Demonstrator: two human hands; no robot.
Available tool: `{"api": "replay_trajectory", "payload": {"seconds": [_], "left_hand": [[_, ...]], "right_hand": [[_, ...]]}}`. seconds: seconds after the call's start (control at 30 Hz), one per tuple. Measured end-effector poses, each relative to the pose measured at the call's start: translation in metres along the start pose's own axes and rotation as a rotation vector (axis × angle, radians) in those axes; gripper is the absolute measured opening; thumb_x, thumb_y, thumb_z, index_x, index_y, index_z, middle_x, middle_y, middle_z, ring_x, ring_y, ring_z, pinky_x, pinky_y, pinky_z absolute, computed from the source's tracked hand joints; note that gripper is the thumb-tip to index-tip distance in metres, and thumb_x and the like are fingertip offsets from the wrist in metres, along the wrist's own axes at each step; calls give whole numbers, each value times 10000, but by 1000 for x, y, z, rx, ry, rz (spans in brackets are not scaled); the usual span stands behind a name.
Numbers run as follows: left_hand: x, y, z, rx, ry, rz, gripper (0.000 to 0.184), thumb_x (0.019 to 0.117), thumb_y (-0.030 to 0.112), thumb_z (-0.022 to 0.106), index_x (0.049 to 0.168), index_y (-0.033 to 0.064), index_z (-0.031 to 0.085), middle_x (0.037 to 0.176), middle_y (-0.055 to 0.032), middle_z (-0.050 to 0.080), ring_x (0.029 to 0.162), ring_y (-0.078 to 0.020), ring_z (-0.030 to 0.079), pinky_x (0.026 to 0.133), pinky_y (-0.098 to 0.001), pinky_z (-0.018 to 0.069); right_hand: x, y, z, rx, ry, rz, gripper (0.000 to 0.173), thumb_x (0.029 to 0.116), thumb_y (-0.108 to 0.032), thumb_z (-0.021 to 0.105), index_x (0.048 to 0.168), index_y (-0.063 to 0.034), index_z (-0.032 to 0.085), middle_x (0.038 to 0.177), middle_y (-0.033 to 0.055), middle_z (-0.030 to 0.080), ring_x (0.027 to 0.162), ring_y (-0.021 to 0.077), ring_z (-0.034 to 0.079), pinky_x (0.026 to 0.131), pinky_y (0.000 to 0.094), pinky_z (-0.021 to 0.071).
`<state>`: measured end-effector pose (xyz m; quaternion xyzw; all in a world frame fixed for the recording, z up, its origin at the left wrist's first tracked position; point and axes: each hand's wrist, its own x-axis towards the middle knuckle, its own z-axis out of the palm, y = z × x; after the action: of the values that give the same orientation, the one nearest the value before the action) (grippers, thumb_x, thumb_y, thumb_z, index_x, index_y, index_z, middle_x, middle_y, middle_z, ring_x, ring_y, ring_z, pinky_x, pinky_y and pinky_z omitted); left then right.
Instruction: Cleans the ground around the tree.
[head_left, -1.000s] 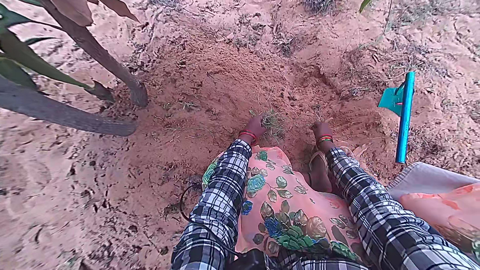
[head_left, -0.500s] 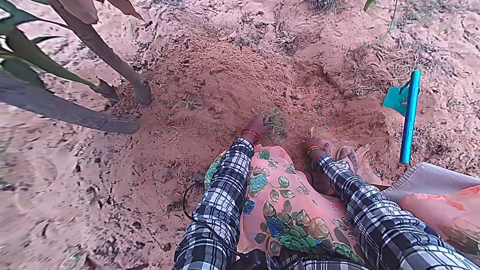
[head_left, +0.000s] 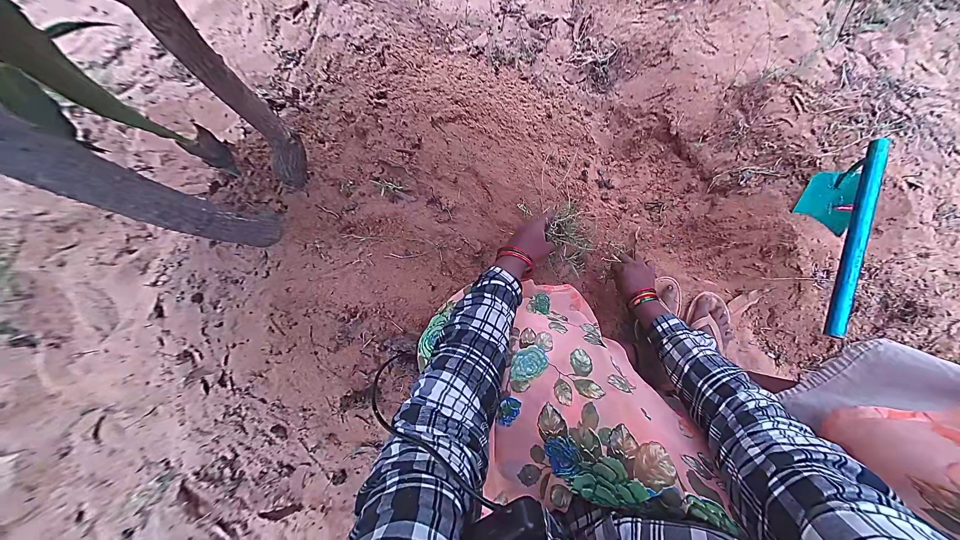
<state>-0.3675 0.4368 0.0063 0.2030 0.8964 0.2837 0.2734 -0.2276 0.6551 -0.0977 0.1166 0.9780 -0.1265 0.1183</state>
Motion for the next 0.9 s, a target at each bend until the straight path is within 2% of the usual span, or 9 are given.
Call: {"api": "replay_trajectory", "payload": {"seconds": [0.17,0.23,0.3,0.37,0.47,0.57,0.67,0.77,0.9], "left_hand": [[1,2,1,11,-23,26,761,892,108,774,1550,5,405,1505,-266,499,1388,-407,510,1152,-573,410],[1,4,-1,20,-35,25,748,902,103,758,1555,13,403,1514,-262,490,1407,-401,489,1161,-568,397],[3,6,-4,12,-44,20,724,907,83,740,1551,30,413,1510,-263,490,1399,-409,496,1150,-584,402],[4,6,-2,-2,-45,26,730,905,91,747,1553,36,415,1513,-265,490,1395,-415,500,1149,-591,403],[7,12,-6,-1,-43,59,718,903,71,754,1538,13,424,1500,-294,485,1390,-444,491,1148,-600,394],[4,11,-5,6,-40,64,727,894,67,763,1535,6,426,1495,-292,493,1384,-443,499,1147,-599,398],[-1,12,-4,-3,-42,54,745,893,80,773,1540,-7,412,1514,-282,479,1390,-431,496,1158,-586,392],[-3,10,-2,-7,-27,34,740,898,88,767,1545,10,416,1537,-260,465,1405,-407,490,1162,-573,394],[-1,5,-1,-12,-20,16,723,900,90,767,1535,23,430,1522,-238,483,1390,-392,506,1151,-566,412]], "right_hand": [[-3,-3,5,15,77,-3,143,964,-106,672,1036,-64,788,1321,137,687,1236,431,599,956,689,445],[1,-5,-9,143,162,117,211,1005,-139,635,1104,12,745,1338,248,648,1258,479,582,1015,688,429],[24,-2,-55,248,250,264,335,1024,-217,621,1242,28,689,1349,320,602,1272,503,575,1044,664,458],[42,5,-107,224,150,271,396,1021,-274,647,1296,10,667,1332,332,605,1250,509,589,1027,681,463],[49,5,-142,111,-86,100,349,995,-272,687,1221,-8,716,1249,312,661,1195,512,621,988,726,458],[37,-7,-104,43,-342,6,283,966,-237,714,1096,12,750,1130,306,706,1119,515,655,945,736,471],[0,-38,-49,-31,-593,121,295,968,-220,700,1102,43,698,1179,303,671,1145,493,635,928,703,482],[-22,-51,10,-6,-512,108,265,969,-242,702,1078,-3,735,1131,284,704,1077,505,664,849,721,506],[-9,-38,-18,73,-363,184,225,983,-201,670,1027,11,732,1080,296,707,1031,516,673,805,733,507]]}}
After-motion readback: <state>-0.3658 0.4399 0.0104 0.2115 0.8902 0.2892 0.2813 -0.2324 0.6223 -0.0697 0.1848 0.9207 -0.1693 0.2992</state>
